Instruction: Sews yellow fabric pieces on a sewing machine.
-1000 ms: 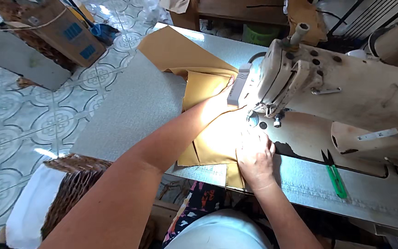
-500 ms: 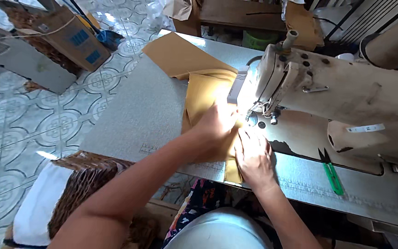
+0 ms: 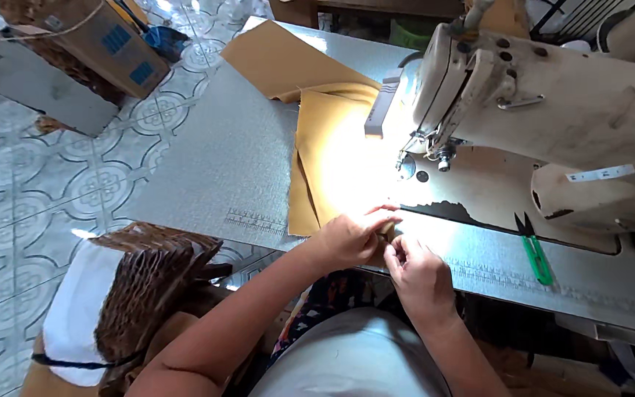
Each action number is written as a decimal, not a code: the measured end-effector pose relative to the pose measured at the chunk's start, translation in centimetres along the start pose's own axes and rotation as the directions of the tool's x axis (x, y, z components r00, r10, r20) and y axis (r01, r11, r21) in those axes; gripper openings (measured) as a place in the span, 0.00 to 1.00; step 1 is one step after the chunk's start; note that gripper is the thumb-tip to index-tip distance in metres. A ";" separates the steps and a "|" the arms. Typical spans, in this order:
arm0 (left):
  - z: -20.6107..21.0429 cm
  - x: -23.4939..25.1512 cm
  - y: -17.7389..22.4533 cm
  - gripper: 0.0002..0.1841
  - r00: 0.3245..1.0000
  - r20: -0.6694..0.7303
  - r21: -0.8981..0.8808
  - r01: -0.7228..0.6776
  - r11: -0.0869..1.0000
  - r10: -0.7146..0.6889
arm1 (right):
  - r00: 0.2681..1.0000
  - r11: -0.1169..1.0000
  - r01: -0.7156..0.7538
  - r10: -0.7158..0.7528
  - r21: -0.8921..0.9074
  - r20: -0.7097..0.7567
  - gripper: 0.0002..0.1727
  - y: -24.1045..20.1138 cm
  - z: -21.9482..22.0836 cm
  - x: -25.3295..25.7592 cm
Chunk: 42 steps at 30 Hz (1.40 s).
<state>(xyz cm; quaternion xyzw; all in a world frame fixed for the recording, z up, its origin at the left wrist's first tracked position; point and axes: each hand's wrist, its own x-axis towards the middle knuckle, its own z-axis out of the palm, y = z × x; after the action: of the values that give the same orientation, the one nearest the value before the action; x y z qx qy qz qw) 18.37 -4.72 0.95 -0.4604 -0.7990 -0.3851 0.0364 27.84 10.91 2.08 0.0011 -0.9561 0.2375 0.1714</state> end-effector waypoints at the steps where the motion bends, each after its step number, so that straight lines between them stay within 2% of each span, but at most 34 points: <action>1: 0.1 -0.1 0.1 0.21 0.999 0.037 0.039 0.004 0.999 -0.005 | 1.000 1.000 -0.013 0.013 0.023 0.002 0.08 0.0 -0.1 -0.1; 5: 0.7 -0.1 0.6 0.16 0.999 0.041 0.222 0.017 0.975 -0.027 | 0.998 0.989 -0.062 0.062 0.135 -0.002 0.07 -0.1 -0.4 -0.1; 8: 1.3 -0.3 0.5 0.11 0.997 -0.072 0.248 0.024 0.969 -0.006 | 0.996 0.968 -0.088 0.086 0.233 0.021 0.08 0.1 -0.6 0.3; 10: 1.5 -0.4 0.3 0.12 0.991 -0.134 0.276 0.019 0.961 0.018 | 0.992 0.949 -0.119 0.101 0.291 0.076 0.13 0.7 -1.2 1.5; 12: 1.6 -0.5 0.3 0.13 0.988 -0.149 0.313 0.016 0.950 0.033 | 0.993 0.966 -0.104 0.087 0.236 0.084 0.15 1.8 -2.0 3.9; 14: 1.6 -0.6 0.3 0.13 0.987 -0.156 0.328 0.016 0.945 0.038 | 0.996 0.990 -0.073 0.066 0.120 0.061 0.12 3.0 -1.8 7.1; 17: 1.6 -0.5 0.2 0.12 0.986 -0.157 0.320 -0.003 0.947 0.057 | 0.985 0.993 -0.115 0.113 0.004 0.133 0.13 4.1 -0.7 11.4; 20: 1.6 -0.4 0.4 0.12 0.987 -0.148 0.327 -0.006 0.945 0.057 | 0.985 0.993 -0.114 0.118 -0.036 0.126 0.14 4.8 1.1 13.3; 25: 1.5 -0.2 0.4 0.12 0.985 -0.158 0.320 -0.009 0.947 0.063 | 0.999 0.998 0.018 -0.015 -0.065 0.037 0.11 5.6 2.9 12.7; 29: 1.6 -0.2 0.3 0.12 0.986 -0.157 0.304 -0.008 0.952 0.059 | 0.995 0.994 0.054 -0.045 -0.094 0.095 0.14 5.8 3.0 12.5; 33: 1.5 -0.2 0.4 0.12 0.987 -0.152 0.311 0.006 0.951 0.043 | 0.990 0.987 0.105 -0.092 -0.125 0.104 0.11 5.9 2.8 12.7; 35: 1.5 -0.2 0.4 0.12 0.987 -0.154 0.315 0.004 0.949 0.047 | 0.993 0.989 0.090 -0.079 -0.119 0.091 0.07 6.1 3.0 12.7; 37: 1.6 -0.3 0.4 0.12 0.986 -0.159 0.324 0.010 0.946 0.044 | 0.995 0.996 0.010 -0.001 -0.092 0.099 0.06 5.9 3.0 12.6; 40: 1.6 -0.3 0.4 0.12 0.988 -0.152 0.327 0.011 0.945 0.041 | 0.990 0.998 -0.051 0.055 -0.033 0.128 0.16 5.9 2.7 12.5; 42: 1.6 -0.3 0.4 0.12 0.987 -0.154 0.326 0.011 0.945 0.041 | 0.992 0.999 -0.027 0.030 -0.030 0.124 0.17 6.1 2.8 12.5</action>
<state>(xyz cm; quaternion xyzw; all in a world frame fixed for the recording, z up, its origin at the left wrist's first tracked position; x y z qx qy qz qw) 19.27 -3.78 -0.05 -0.4221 -0.8426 -0.2829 0.1785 14.63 16.05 1.10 -0.0003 -0.9682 0.2257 0.1080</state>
